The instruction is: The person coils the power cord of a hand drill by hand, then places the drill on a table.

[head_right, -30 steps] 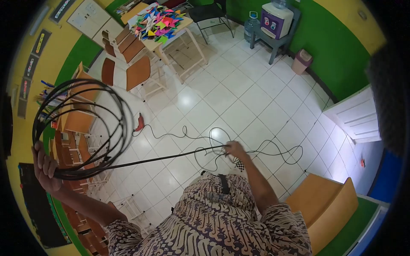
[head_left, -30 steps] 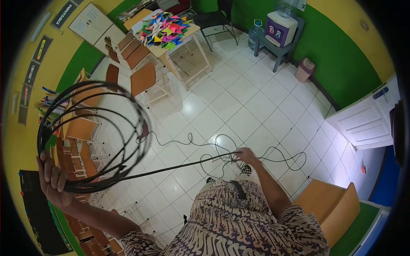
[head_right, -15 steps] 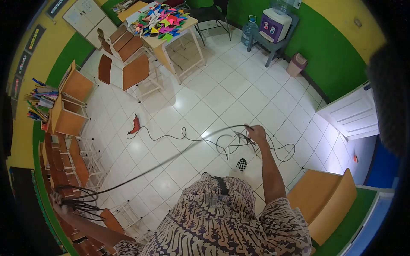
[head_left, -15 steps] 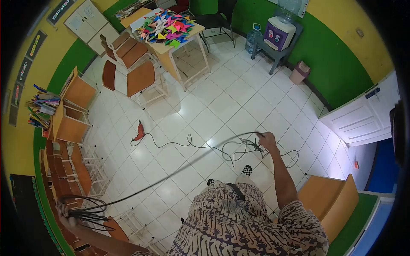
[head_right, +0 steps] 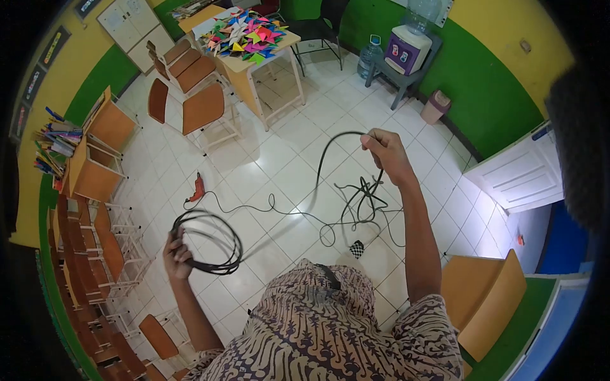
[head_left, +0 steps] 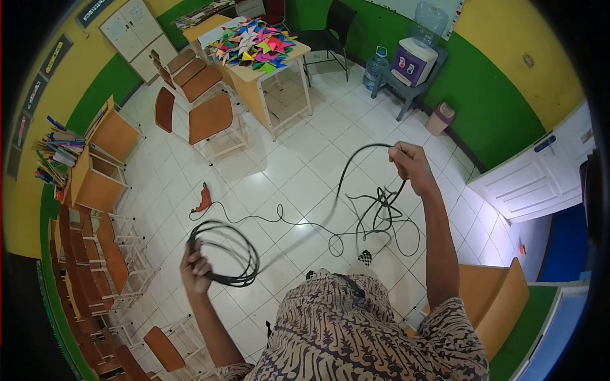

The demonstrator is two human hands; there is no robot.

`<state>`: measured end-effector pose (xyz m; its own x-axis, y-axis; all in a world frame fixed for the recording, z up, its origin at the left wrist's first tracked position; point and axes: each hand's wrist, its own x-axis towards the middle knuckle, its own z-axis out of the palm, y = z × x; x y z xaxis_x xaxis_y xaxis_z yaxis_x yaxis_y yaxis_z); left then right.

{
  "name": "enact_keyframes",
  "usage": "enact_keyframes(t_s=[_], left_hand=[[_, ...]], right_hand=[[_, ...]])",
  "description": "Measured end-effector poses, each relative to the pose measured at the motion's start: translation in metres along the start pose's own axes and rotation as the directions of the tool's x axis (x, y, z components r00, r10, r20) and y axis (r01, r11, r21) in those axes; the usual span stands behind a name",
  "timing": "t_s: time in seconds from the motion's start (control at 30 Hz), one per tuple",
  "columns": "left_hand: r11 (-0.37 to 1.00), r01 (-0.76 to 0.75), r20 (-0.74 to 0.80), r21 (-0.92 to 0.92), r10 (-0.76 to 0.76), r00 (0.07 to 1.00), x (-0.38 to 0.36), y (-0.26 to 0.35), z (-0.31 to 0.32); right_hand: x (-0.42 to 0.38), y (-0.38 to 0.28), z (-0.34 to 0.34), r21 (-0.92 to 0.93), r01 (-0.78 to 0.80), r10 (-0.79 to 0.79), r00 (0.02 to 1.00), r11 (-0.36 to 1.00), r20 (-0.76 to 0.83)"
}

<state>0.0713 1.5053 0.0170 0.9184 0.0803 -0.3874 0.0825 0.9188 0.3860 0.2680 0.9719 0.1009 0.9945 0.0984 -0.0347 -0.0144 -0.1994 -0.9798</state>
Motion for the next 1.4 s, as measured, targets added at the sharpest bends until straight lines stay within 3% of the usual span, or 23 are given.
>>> enact_keyframes(t_s=[0.1,0.17,0.2,0.27,0.33,0.47,0.53,0.57,0.6,0.67,0.7,0.73,0.8,0.87,0.93,0.97,1.0,1.07,1.1,1.13,1.23,1.33,1.4], left_hand=[[0.982,0.161,0.063,0.097,-0.167,0.984,0.024,-0.040,0.041],[0.968,0.232,0.159,0.091,-0.244,0.957,0.040,-0.055,0.046],[0.958,0.276,0.230,0.074,-0.285,0.931,0.046,-0.061,0.052],[0.942,0.326,0.234,0.080,-0.335,0.913,0.048,-0.071,0.070],[0.923,0.373,0.243,0.098,-0.386,0.890,0.050,-0.076,0.081],[0.890,0.433,0.306,0.146,-0.457,0.835,0.053,-0.095,0.099],[0.873,0.448,0.269,0.195,-0.487,0.831,0.052,-0.108,0.113],[0.858,0.440,0.158,0.266,-0.489,0.858,0.050,-0.117,0.119],[0.845,0.411,0.157,0.341,-0.482,0.862,0.052,-0.124,0.120],[0.822,0.343,0.015,0.454,-0.392,0.920,0.029,-0.152,0.167],[0.826,0.381,0.182,0.416,-0.486,0.855,0.031,-0.154,0.165],[0.817,0.387,0.180,0.427,-0.496,0.849,0.032,-0.156,0.166],[0.864,0.283,0.185,0.417,-0.385,0.904,0.030,-0.159,0.167],[0.916,0.215,0.298,0.339,-0.321,0.899,0.035,-0.147,0.160],[0.926,0.201,0.283,0.320,-0.295,0.912,0.024,-0.140,0.171],[0.918,0.197,0.133,0.343,-0.255,0.958,0.010,-0.146,0.190],[0.917,0.201,0.127,0.344,-0.258,0.958,0.007,-0.144,0.194],[0.905,0.315,0.268,0.287,-0.392,0.880,0.002,-0.140,0.198],[0.907,0.282,0.272,0.313,-0.370,0.888,-0.008,-0.138,0.212],[0.918,0.280,0.328,0.282,-0.366,0.871,-0.012,-0.130,0.217],[0.955,0.232,0.394,0.188,-0.289,0.873,-0.032,-0.097,0.241],[0.969,0.206,0.425,0.136,-0.244,0.871,-0.052,-0.067,0.253],[0.978,0.169,0.487,0.119,-0.206,0.849,-0.064,-0.044,0.251]], right_hand=[[0.001,-0.012,0.015,-0.024,0.027,-0.027,1.000,0.999,-0.010],[-0.006,-0.026,0.022,0.169,-0.122,0.137,0.987,0.978,-0.080],[-0.011,-0.027,0.022,0.170,-0.118,0.132,0.988,0.978,-0.074],[-0.024,-0.024,0.023,0.445,-0.145,0.168,0.986,0.884,-0.012],[-0.041,-0.022,0.028,0.444,-0.165,0.169,0.985,0.881,0.031],[-0.062,-0.009,0.036,0.418,-0.173,0.206,0.978,0.892,-0.033],[-0.067,-0.008,0.054,0.326,-0.150,0.174,0.984,0.934,-0.047],[-0.072,-0.010,0.065,0.272,-0.077,0.085,0.996,0.959,-0.017],[-0.076,-0.012,0.083,0.220,-0.001,-0.002,1.000,0.976,0.015],[-0.086,0.006,0.122,0.254,0.151,-0.186,0.975,0.955,0.121],[-0.092,0.018,0.149,0.270,0.342,-0.386,0.914,0.900,0.128],[-0.099,0.026,0.167,0.284,0.518,-0.568,0.812,0.807,0.132],[-0.124,-0.007,0.158,-0.116,0.382,-0.331,0.890,0.917,0.314],[-0.131,0.005,0.151,-0.105,0.333,-0.271,0.883,0.937,0.384],[-0.146,0.018,0.147,-0.051,0.169,-0.118,0.845,0.984,0.522],[-0.155,0.016,0.146,0.001,0.126,-0.108,0.840,0.992,0.532],[-0.159,0.022,0.146,0.003,0.121,-0.104,0.840,0.993,0.533],[-0.163,0.043,0.144,-0.155,0.151,-0.005,0.731,0.976,0.682],[-0.162,0.060,0.143,-0.279,0.138,0.092,0.732,0.950,0.675],[-0.161,0.098,0.145,-0.280,0.133,0.096,0.732,0.951,0.674],[-0.167,0.215,0.143,-0.432,0.261,0.041,0.818,0.863,0.574],[-0.170,0.251,0.126,-0.557,0.368,-0.103,0.888,0.744,0.448],[-0.164,0.243,0.120,-0.497,0.148,0.071,0.916,0.855,0.395]])
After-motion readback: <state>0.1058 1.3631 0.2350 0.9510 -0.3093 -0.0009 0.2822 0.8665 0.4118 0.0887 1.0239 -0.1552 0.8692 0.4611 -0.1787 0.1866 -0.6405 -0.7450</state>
